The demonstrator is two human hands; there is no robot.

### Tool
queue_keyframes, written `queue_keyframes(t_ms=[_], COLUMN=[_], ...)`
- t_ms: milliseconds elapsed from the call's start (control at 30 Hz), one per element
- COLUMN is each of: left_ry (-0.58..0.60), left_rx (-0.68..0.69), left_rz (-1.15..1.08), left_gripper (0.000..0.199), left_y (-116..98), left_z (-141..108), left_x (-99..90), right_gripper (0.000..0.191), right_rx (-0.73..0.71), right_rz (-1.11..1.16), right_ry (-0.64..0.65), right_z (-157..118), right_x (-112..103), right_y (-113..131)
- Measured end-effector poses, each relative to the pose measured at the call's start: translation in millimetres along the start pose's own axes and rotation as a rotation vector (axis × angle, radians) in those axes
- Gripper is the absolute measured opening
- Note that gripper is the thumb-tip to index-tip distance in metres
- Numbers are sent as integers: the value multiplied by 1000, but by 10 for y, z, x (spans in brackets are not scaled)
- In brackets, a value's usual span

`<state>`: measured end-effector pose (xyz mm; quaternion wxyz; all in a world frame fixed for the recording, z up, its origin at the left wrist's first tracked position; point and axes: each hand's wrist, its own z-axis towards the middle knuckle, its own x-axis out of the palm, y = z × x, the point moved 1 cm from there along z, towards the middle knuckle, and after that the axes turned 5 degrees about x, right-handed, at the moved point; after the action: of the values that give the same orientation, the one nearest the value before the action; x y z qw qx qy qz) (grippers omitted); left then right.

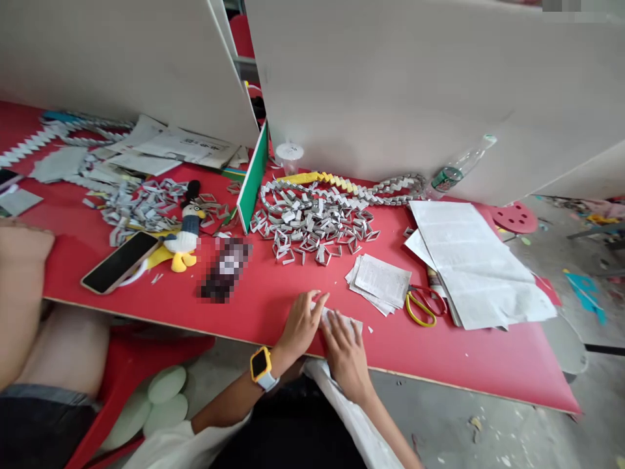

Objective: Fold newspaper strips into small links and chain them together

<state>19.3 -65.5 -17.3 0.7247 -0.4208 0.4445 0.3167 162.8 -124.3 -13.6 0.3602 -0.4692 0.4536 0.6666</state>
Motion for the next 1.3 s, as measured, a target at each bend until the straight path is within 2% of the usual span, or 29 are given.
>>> queue_keyframes(t_ms=[67,200,333,433,567,633,800,900,1000,1100,1200,1300], left_ry=[-16,-57,-111,-152,-196,-207,-232,-227,-158,-88,-49,-25], left_rx=[25,48,50,21,-33,-36,18,94,202,231,242,278], left_rz=[56,158,238,274,292,287,252,209,148,106,85,74], left_gripper=[54,60,63,60,55,53,55,51,28,9,6,15], left_y=[-24,-42,-23,47,233,351,537,431,207,58,51,105], left_z=[-14,-25,-41,-76,-135,-168,-304,-404,-451,-432,-404,-405], left_x=[28,84,106,102,72,42,-96,-159,-159,-150,-177,-223], right_gripper=[61,73,74,67,49,46,47,46,40,31,20,14], right_rx=[-58,-31,-29,-48,-70,-83,-127,-139,-161,-171,-169,-162], right_rz=[-2,-103,-167,-132,-43,-5,56,66,111,145,164,186], right_ry=[56,-11,-72,-32,63,98,79,17,-59,-94,-119,-138], right_z=[-68,-326,-517,-420,-76,51,62,21,34,75,105,117], right_x=[10,3,19,28,-5,-24,-17,9,12,-11,-48,-72], right_y=[12,-159,-367,-392,-365,-380,-448,-455,-448,-439,-409,-355])
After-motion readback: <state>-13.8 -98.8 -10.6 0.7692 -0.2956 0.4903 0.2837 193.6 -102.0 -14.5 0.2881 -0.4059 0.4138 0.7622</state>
